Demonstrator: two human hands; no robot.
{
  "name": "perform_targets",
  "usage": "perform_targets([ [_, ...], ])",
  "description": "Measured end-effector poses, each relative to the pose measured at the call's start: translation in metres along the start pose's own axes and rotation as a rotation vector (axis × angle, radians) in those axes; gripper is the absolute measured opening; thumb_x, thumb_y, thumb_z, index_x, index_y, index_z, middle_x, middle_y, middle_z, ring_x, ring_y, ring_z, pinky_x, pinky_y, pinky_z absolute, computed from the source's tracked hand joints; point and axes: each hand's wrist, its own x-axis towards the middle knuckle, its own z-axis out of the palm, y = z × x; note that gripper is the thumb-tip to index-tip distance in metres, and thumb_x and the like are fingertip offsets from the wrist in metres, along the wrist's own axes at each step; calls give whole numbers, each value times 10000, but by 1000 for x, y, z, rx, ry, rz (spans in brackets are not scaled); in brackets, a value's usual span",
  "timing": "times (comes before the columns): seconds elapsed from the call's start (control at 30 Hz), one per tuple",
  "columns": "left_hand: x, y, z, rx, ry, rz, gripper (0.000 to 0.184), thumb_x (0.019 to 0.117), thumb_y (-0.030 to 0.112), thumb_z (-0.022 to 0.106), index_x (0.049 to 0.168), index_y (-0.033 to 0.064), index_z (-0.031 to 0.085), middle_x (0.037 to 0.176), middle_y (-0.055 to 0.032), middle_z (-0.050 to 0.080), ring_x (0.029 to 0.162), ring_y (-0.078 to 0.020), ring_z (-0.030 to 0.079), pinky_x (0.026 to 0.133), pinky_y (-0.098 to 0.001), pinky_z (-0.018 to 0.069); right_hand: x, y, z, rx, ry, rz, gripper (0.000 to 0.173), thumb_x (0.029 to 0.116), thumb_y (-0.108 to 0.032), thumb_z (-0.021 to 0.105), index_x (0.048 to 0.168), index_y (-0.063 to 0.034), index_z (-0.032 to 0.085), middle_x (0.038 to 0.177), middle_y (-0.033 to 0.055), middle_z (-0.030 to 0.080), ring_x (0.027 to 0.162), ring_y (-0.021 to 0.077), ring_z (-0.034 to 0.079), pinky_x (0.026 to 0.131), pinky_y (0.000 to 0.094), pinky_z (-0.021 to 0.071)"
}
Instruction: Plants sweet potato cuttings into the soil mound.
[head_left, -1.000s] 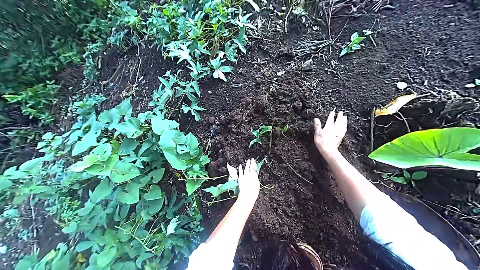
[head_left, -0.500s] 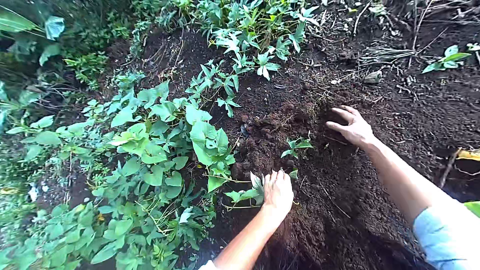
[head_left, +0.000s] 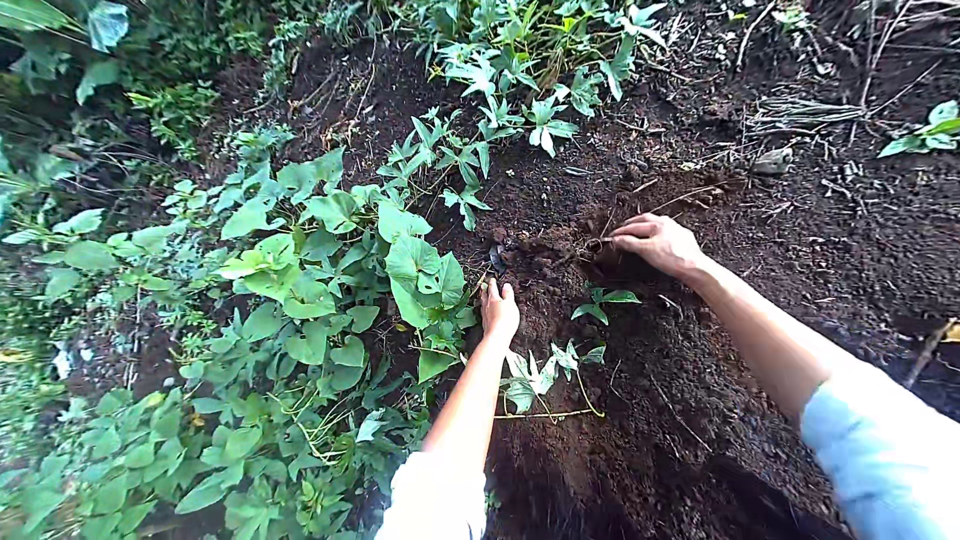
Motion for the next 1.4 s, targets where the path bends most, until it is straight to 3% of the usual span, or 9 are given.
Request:
perform_targets([
  [0.17,2,-16,6,-113,49,45,488,1135,285,349,1581,88,381,1631,-214,354,1502,-378,357,1215,-554,304,-19,-66,-23,-314,-227,-11,370,938,-552,699,1178,-285,787,1090,134,770,1034,421,700,856,740,462],
  [0.4,-6,1,1,-64,45,-10,695,1093,502,410,1665,182,181,1697,-192,226,1538,-427,265,1201,-641,266,84,-97,89,-373,-349,-179,665,931,-601,665,1505,-285,549,1620,87,425,1495,379,353,1127,664,325],
  [0.67,-43,22,21,15,-147,232,572,1100,542,318,1603,274,374,1632,-104,397,1487,-383,379,1118,-765,280,31,-75,47,-376,-480,-139,365,952,-463,695,1295,-339,713,1392,78,644,1287,397,577,973,721,433],
  [0.77,-67,19,55,35,-197,468,520,1097,354,453,1566,131,444,1624,-147,394,1496,-352,368,1195,-593,330,-11,-41,26,-267,-444,-326,322,894,-358,751,1203,-270,768,1325,30,678,1278,361,574,945,690,465],
  [0.9,-98,-5,80,386,-348,613,573,1086,270,484,1633,199,328,1733,-113,162,1605,-286,135,1291,-545,126,-57,-10,-12,166,-241,-360,184,890,-190,658,966,-98,799,1219,60,729,1239,223,633,1100,473,479],
  [1.03,-120,-16,81,488,-332,700,554,1079,211,454,1624,218,355,1735,-92,165,1611,-287,93,1284,-584,88,-39,33,-26,136,151,66,541,994,-428,636,1428,-107,607,1607,180,404,1496,379,352,1185,628,284],
  [1.2,-173,-73,76,233,-47,1108,384,905,-34,589,1243,59,746,1404,-171,648,1333,-364,599,1142,-562,431,-48,9,14,-60,10,55,435,972,-454,672,1334,-215,705,1583,191,426,1443,515,333,1044,767,306],
  [1.33,-210,-134,39,133,144,1184,247,961,28,530,998,71,771,1134,-130,755,1106,-258,699,1041,-378,515,-100,-2,24,-189,-164,-266,346,962,-294,669,1278,-170,738,1433,107,615,1363,435,498,1003,701,427],
  [1.4,-217,-164,17,148,306,1055,262,981,59,486,855,116,709,1007,-79,738,1020,-219,686,996,-348,521,-124,-20,20,-359,-376,-241,441,934,-355,743,1361,-252,699,1574,40,501,1440,373,459,1076,684,408],
])
